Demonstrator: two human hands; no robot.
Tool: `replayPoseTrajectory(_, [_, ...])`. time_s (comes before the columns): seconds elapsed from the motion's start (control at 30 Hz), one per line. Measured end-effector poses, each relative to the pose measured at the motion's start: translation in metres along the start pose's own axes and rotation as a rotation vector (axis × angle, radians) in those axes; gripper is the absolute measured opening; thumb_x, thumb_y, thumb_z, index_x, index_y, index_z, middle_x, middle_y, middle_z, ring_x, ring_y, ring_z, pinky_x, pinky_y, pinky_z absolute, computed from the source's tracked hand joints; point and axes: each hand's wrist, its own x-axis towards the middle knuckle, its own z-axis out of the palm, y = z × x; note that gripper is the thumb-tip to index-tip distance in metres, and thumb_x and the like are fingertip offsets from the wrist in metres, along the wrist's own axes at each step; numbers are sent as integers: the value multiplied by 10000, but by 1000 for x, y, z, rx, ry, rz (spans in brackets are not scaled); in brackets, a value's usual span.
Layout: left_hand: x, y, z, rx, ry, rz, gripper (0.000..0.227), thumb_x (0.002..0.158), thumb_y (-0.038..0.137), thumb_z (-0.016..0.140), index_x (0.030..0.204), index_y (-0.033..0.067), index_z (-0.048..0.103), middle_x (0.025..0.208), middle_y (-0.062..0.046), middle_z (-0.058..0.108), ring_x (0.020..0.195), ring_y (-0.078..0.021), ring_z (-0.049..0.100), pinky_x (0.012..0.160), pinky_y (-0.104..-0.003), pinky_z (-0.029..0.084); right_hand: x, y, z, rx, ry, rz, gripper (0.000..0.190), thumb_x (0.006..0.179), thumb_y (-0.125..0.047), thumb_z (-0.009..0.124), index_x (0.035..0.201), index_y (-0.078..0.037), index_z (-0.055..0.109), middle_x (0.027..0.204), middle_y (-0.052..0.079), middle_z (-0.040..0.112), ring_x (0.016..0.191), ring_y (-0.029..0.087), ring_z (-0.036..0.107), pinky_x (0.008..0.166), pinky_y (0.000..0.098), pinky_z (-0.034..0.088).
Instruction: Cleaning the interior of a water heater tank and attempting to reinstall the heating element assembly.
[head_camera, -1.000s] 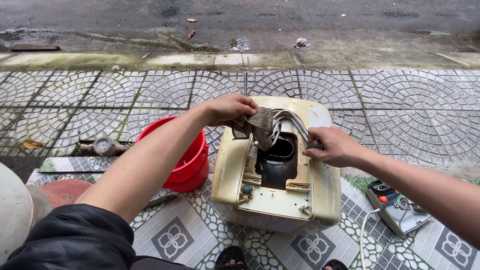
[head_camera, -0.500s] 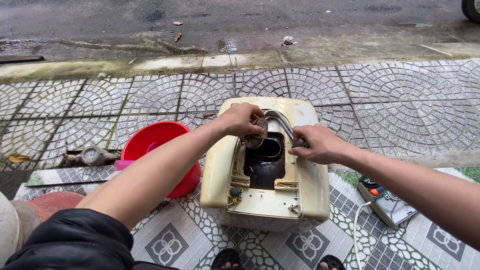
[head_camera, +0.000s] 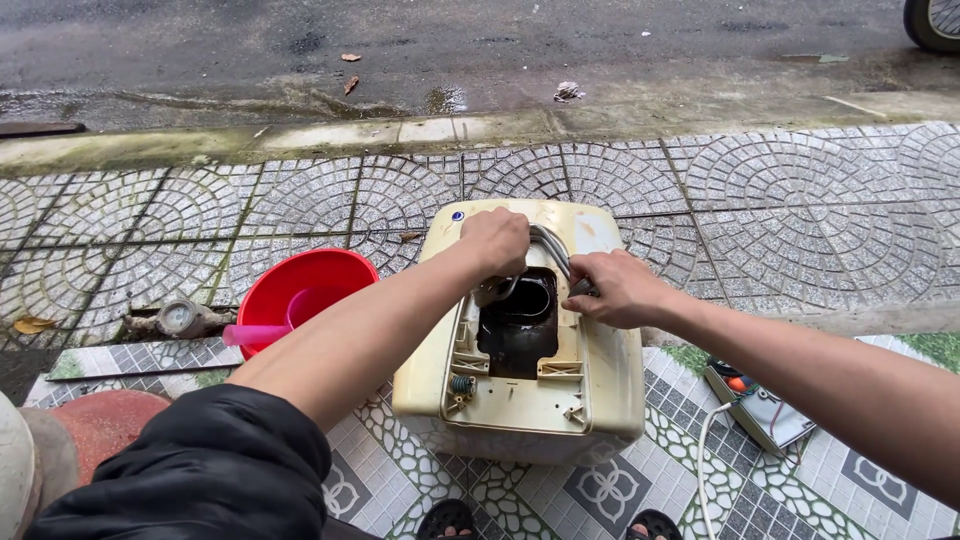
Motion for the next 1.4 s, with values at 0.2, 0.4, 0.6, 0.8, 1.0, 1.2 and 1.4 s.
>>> replayPoseTrajectory(0.2, [-6,-36,-29,0,-323,12,427,690,341,859,972,29,787,961,-182,765,983,-396,743,858,-544,600,5,8,6,37,3,-4,206,877,-405,727,1007,-251,685,1014,91,705,1086,370,642,967,465,476])
replayPoseTrajectory(0.4, [-91,-81,-103,-130,-447,-313,457,762,342,802,1084,19,795,1075,-223,763,1039,-366,706,934,-452,542,-1,-1,-5,79,-11,-1,181,895,-377,706,1011,-238,702,1029,108,717,1095,386,651,962,453,489])
replayPoseTrajectory(0.6, [-136,-120,-83,-144,-1005,-576,386,679,282,943,935,42,783,945,-177,742,909,-330,701,798,-412,547,-8,-7,-16,124,-10,50,189,908,-355,712,994,-187,716,972,128,725,1038,374,670,926,438,504])
replayPoseTrajectory(0.8, [-141,-228,-33,-185,-861,-806,492,797,319,927,1206,91,773,1234,-131,773,1213,-384,682,992,-563,568,-8,-6,-14,142,-30,66,190,901,-356,717,995,-191,721,943,122,736,1014,371,682,905,438,528])
replayPoseTrajectory(1.0, [-166,-322,71,349,-811,-694,629,853,592,633,1352,213,699,1423,-38,674,1359,-217,599,1110,-396,536,-10,-11,-16,118,-10,53,178,889,-333,718,991,-187,708,986,120,730,1053,377,657,943,454,524])
replayPoseTrajectory(1.2, [-188,-252,19,422,-821,-585,520,917,534,582,1325,236,705,1352,-27,713,1312,-201,639,1074,-374,555,-5,-10,-10,102,-13,53,214,866,-344,728,995,-175,699,999,131,731,1073,393,652,954,465,528])
replayPoseTrajectory(1.4, [-146,-318,92,380,-773,-725,575,836,470,579,1366,268,674,1435,-2,658,1332,-246,616,975,-457,604,-4,-7,-7,75,-16,92,222,862,-347,739,986,-164,716,1004,144,741,1082,405,649,970,456,515])
